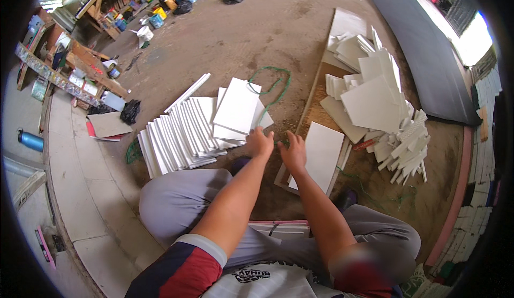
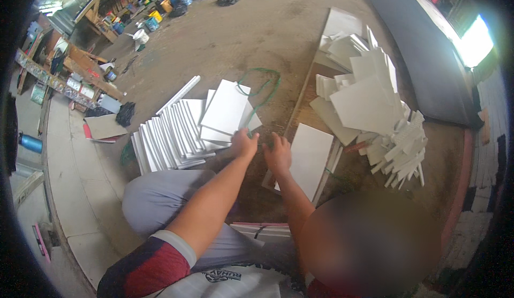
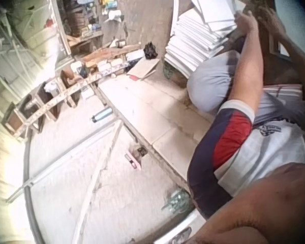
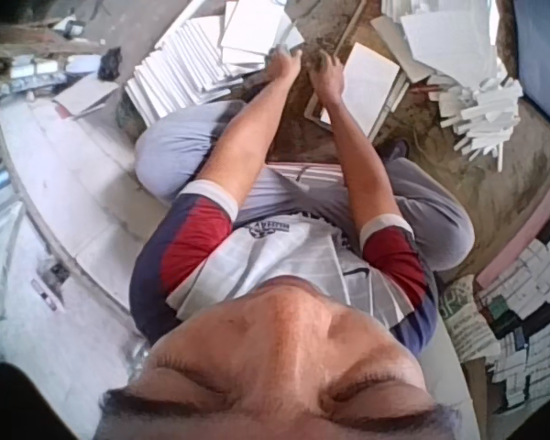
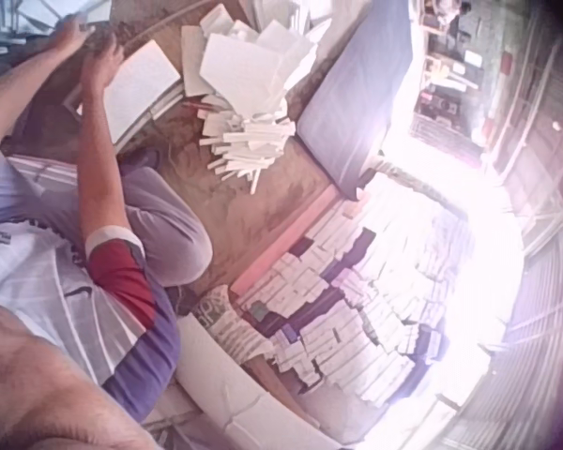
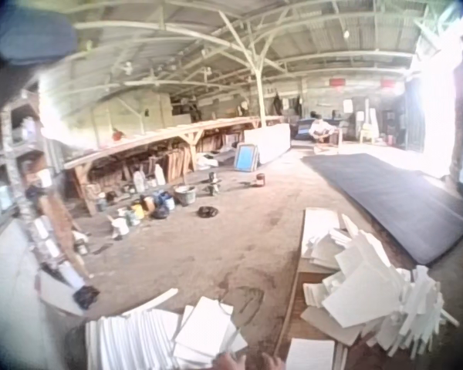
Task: The person sits on the floor and uses a utility knife to trim the edges of white rectangular plastic sheets. They repeatedly pick up sheets, cut along the edges, and stack the trimmed pieces. A green strap is briefly handled and set aside.
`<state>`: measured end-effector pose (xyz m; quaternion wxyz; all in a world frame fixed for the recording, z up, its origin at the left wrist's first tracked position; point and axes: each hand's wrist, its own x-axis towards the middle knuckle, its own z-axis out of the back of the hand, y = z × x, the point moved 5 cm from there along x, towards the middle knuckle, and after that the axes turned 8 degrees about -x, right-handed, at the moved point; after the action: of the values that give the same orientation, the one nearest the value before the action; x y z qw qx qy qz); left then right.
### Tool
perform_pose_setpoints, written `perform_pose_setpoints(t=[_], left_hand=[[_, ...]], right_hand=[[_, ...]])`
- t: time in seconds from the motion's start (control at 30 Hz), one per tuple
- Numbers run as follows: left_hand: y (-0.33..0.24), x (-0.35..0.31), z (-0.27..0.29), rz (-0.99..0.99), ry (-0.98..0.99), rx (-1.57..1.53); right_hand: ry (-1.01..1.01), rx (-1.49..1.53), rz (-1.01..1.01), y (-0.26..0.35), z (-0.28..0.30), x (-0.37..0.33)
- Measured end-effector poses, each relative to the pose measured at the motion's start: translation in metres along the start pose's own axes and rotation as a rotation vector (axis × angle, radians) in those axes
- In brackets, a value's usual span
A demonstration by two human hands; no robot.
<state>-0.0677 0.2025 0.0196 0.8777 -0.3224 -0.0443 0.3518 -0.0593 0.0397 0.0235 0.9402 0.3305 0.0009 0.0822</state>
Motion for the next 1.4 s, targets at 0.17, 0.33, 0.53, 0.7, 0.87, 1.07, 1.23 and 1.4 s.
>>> perform_pose_setpoints(t=[0.17, 0.33, 0.53, 0.7, 0.87, 1.07, 1.23, 1.4], left_hand=[[0.026, 0.066, 0.075, 0.103, -0.102, 0.399], [0.081, 0.115, 0.08, 0.064, -0.082, 0.619], [0.077, 0.112, 0.079, 0.182, 0.116, 0.645], [0.044, 0.095, 0.084, 0.15, 0.075, 0.517], [0.08, 0.111, 0.062, 0.132, -0.049, 0.54], [0.055, 0.103, 0.07, 0.123, 0.022, 0.214], [0.03, 0.084, 0.081, 0.015, -0.112, -0.349], [-0.011, 0.053, 0.087, -0.066, -0.129, -0.392]], right_hand=[[0.299, 0.122, -0.002, 0.049, -0.074, 0.012], [0.409, 0.112, 0.011, 0.078, -0.086, 0.01], [0.424, 0.03, -0.036, 0.067, -0.085, 0.008], [0.439, 0.052, -0.07, 0.06, -0.092, 0.005], [0.416, 0.09, -0.071, 0.069, -0.075, 0.003], [0.403, 0.089, -0.053, 0.052, -0.075, 0.008], [-0.156, 0.308, 0.063, 0.104, -0.041, 0.045], [0.161, 0.469, 0.038, 0.096, -0.066, 0.076]])
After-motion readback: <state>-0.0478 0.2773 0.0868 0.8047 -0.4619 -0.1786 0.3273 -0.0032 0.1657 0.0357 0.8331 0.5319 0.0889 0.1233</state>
